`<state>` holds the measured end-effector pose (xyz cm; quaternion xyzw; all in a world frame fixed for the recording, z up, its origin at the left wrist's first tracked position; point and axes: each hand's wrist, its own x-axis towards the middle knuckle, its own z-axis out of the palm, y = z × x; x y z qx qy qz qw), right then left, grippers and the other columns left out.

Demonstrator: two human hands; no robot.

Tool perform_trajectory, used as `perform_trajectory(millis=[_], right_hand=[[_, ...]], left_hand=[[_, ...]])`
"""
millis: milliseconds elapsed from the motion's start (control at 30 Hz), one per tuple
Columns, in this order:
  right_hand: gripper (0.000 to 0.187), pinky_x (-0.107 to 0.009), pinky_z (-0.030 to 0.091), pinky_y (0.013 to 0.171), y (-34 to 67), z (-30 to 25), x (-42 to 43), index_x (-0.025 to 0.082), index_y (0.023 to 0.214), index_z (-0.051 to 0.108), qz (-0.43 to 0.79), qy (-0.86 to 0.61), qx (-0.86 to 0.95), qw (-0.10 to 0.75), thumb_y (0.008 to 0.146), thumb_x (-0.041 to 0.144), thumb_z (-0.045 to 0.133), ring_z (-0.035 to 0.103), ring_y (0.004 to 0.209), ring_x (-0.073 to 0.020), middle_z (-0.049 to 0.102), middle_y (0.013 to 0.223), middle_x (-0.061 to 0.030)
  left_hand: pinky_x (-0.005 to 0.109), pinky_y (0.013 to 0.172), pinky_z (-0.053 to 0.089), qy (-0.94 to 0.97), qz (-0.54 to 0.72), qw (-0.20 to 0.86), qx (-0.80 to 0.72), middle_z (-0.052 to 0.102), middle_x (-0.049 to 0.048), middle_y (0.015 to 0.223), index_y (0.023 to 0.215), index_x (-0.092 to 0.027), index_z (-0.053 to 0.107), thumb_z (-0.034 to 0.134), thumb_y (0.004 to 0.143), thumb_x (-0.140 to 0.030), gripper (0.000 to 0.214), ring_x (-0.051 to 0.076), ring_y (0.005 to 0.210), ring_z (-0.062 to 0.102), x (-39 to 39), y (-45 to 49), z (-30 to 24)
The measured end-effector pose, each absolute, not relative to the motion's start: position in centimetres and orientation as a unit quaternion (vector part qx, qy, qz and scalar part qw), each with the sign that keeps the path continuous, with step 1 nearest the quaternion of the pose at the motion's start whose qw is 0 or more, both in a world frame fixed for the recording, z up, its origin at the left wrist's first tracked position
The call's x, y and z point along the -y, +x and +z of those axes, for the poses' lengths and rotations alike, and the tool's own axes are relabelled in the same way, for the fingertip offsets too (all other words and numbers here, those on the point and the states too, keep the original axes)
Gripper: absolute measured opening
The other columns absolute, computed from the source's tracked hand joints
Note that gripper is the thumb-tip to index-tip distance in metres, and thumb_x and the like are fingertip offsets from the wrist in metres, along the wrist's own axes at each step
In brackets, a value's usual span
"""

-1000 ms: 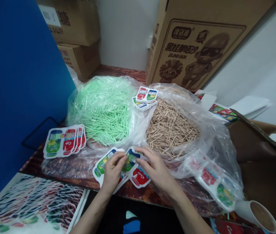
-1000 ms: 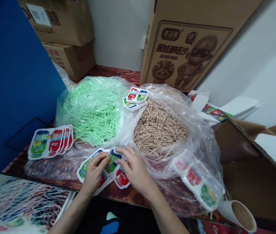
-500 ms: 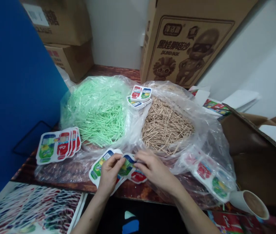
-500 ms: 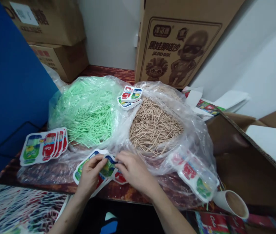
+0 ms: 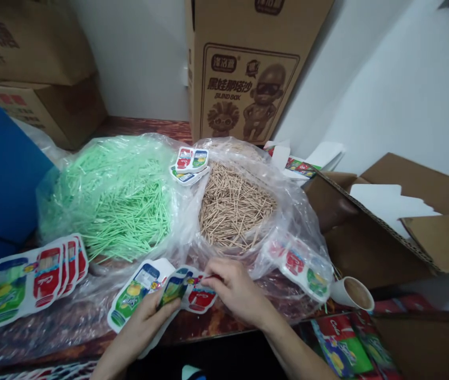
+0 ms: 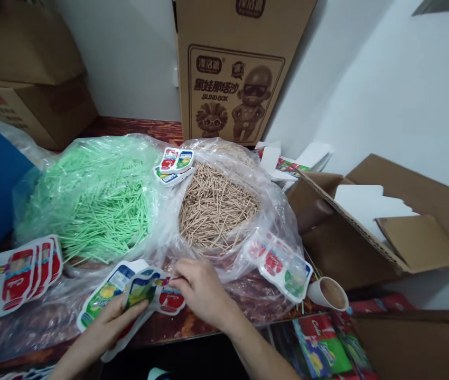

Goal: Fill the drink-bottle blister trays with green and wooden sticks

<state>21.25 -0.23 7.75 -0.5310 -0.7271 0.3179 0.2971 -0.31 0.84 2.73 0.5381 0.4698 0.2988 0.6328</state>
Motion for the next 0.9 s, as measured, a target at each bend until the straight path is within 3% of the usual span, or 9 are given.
perform_trajectory(millis=[67,200,300,500,700,900], right_hand=[[0.024,-0.024,0.037,0.064,21.3,7.2,0.4,0.018,0.065,0.054,0.289,-0.519,0.746,0.300,0.089,0.022,0.058,0.053,0.067,-0.0129,0.057,0.066,0.0024],[0.038,-0.026,0.033,0.057,21.1,6.7,0.4,0.019,0.058,0.050,0.193,-0.521,0.760,0.338,0.092,0.035,0.055,0.047,0.058,-0.0126,0.051,0.058,0.0018],[0.039,-0.028,0.032,0.058,21.1,6.7,0.2,0.019,0.059,0.051,0.127,-0.529,0.758,0.360,0.093,0.037,0.051,0.046,0.058,-0.0139,0.051,0.059,0.0001],[0.034,-0.029,0.035,0.060,22.0,5.8,0.6,0.020,0.065,0.053,0.132,-0.555,0.742,0.353,0.094,0.035,0.049,0.049,0.062,-0.0150,0.053,0.063,-0.0012],[0.040,-0.030,0.033,0.057,21.8,4.8,0.3,0.020,0.058,0.052,0.101,-0.564,0.740,0.351,0.093,0.040,0.051,0.048,0.057,-0.0151,0.052,0.057,-0.0007],[0.044,-0.030,0.034,0.056,21.6,4.6,0.1,0.021,0.054,0.051,0.094,-0.565,0.730,0.374,0.092,0.042,0.051,0.046,0.054,-0.0150,0.050,0.053,-0.0007]], left_hand=[[0.029,0.070,0.051,0.512,0.293,0.665,-0.459,0.069,0.0046,0.067,0.067,-0.019,0.074,0.079,0.061,-0.034,0.017,0.025,0.077,0.062,-0.8,0.1,3.5],[0.029,0.072,0.051,0.468,0.325,0.676,-0.467,0.072,0.0036,0.076,0.083,-0.018,0.075,0.083,0.054,-0.027,0.031,0.023,0.076,0.063,-0.7,2.4,3.4],[0.027,0.064,0.049,0.456,0.363,0.644,-0.495,0.069,0.0015,0.070,0.076,-0.016,0.072,0.080,0.058,-0.030,0.025,0.018,0.066,0.059,-0.5,4.2,2.4],[0.025,0.058,0.046,0.506,0.376,0.591,-0.502,0.065,0.0001,0.063,0.064,-0.015,0.069,0.073,0.068,-0.034,0.020,0.015,0.059,0.053,-0.8,4.7,2.0],[0.023,0.055,0.045,0.481,0.370,0.617,-0.501,0.062,-0.0022,0.059,0.066,-0.015,0.069,0.080,0.057,-0.029,0.020,0.014,0.056,0.052,-0.8,5.7,2.1],[0.023,0.056,0.045,0.443,0.389,0.640,-0.493,0.063,-0.0014,0.062,0.063,-0.015,0.067,0.077,0.062,-0.032,0.019,0.014,0.059,0.053,-0.6,6.5,1.9]])
